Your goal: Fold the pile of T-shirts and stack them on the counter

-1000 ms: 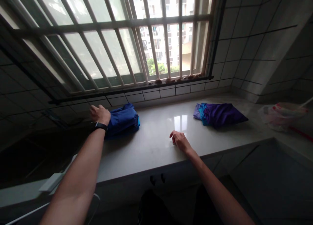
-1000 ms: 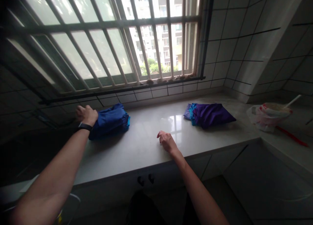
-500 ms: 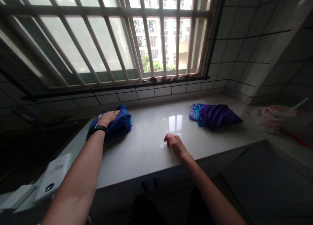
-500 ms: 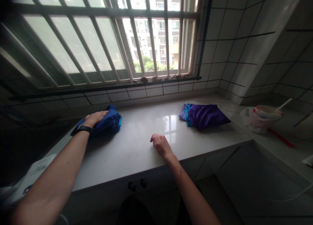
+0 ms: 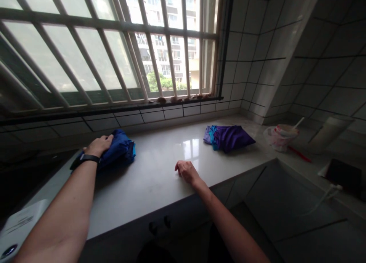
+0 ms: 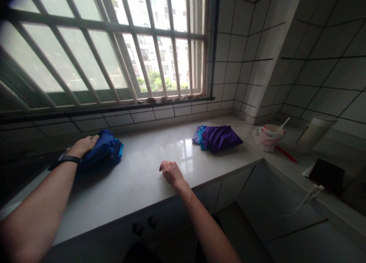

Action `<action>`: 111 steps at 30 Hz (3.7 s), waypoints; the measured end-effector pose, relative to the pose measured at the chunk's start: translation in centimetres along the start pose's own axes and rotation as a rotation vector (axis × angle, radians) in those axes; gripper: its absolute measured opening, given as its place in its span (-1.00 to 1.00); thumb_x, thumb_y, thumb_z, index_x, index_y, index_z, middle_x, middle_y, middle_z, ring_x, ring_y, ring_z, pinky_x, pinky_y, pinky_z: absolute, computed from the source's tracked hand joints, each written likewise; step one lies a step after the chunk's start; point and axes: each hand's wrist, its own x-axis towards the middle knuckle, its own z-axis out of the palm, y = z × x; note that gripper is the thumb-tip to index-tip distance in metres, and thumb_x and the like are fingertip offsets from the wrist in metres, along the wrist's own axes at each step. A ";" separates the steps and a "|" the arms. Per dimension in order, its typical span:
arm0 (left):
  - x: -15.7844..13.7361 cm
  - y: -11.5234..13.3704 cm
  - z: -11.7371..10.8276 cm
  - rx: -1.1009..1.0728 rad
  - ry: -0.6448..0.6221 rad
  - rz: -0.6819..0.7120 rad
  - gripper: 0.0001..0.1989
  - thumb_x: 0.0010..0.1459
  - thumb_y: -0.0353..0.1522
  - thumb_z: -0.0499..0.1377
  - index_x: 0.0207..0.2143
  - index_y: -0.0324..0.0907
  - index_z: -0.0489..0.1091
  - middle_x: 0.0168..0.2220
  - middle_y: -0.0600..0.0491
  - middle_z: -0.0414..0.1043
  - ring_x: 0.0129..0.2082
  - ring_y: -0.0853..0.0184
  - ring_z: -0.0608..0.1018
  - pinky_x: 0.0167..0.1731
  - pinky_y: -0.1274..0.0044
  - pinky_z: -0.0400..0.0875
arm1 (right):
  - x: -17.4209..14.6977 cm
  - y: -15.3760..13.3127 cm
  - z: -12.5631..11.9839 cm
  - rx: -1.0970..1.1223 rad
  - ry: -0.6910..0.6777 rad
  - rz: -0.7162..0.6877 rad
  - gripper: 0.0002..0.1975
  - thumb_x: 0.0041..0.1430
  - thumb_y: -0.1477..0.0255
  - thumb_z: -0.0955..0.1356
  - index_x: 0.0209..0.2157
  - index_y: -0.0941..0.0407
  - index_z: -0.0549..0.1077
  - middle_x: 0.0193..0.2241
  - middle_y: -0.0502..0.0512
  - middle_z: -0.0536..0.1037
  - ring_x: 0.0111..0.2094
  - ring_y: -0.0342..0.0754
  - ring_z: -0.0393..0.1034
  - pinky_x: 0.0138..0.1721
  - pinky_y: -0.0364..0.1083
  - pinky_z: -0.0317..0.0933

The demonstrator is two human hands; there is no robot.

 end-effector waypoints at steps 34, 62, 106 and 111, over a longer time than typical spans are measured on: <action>-24.7 7.2 8.0 -0.800 -0.149 0.168 -0.59 0.06 0.04 0.00 -0.45 -0.08 0.35 -0.44 0.04 0.48 -0.38 0.20 0.52 -0.35 0.44 0.38 | -0.4 -0.7 -0.6 0.277 0.088 0.223 -0.75 0.07 0.59 0.21 -0.31 0.10 0.46 -0.59 -0.08 0.40 -0.48 -0.10 0.30 -0.37 -0.18 0.14; -24.5 7.1 8.4 -0.724 -0.109 0.212 -0.69 0.05 -0.03 0.05 -0.48 -0.06 0.34 -0.46 0.05 0.48 -0.39 0.20 0.51 -0.33 0.43 0.36 | -0.7 -0.3 -0.9 0.351 0.086 0.136 -0.84 -0.14 0.54 0.17 -0.66 0.07 0.29 -0.68 -0.05 0.27 -0.56 -0.10 0.18 -0.43 -0.14 0.03; -24.6 7.0 8.3 -0.754 -0.142 0.214 -0.66 0.06 -0.03 0.02 -0.46 -0.09 0.33 -0.49 0.07 0.42 -0.42 0.23 0.48 -0.32 0.44 0.31 | -0.4 12.4 -20.0 -0.229 0.467 0.530 -0.78 -0.05 0.59 0.26 -0.52 0.11 0.53 -0.40 0.19 0.63 -0.30 0.02 0.48 -0.22 -0.13 0.23; -24.6 7.1 8.3 -0.757 -0.139 0.207 -0.66 0.05 -0.03 0.02 -0.47 -0.08 0.33 -0.48 0.07 0.42 -0.42 0.22 0.48 -0.32 0.44 0.31 | 0.0 12.3 -20.3 -0.018 0.429 0.463 -0.84 -0.13 0.55 0.24 -0.57 0.10 0.45 -0.58 0.04 0.46 -0.48 -0.08 0.35 -0.38 -0.14 0.20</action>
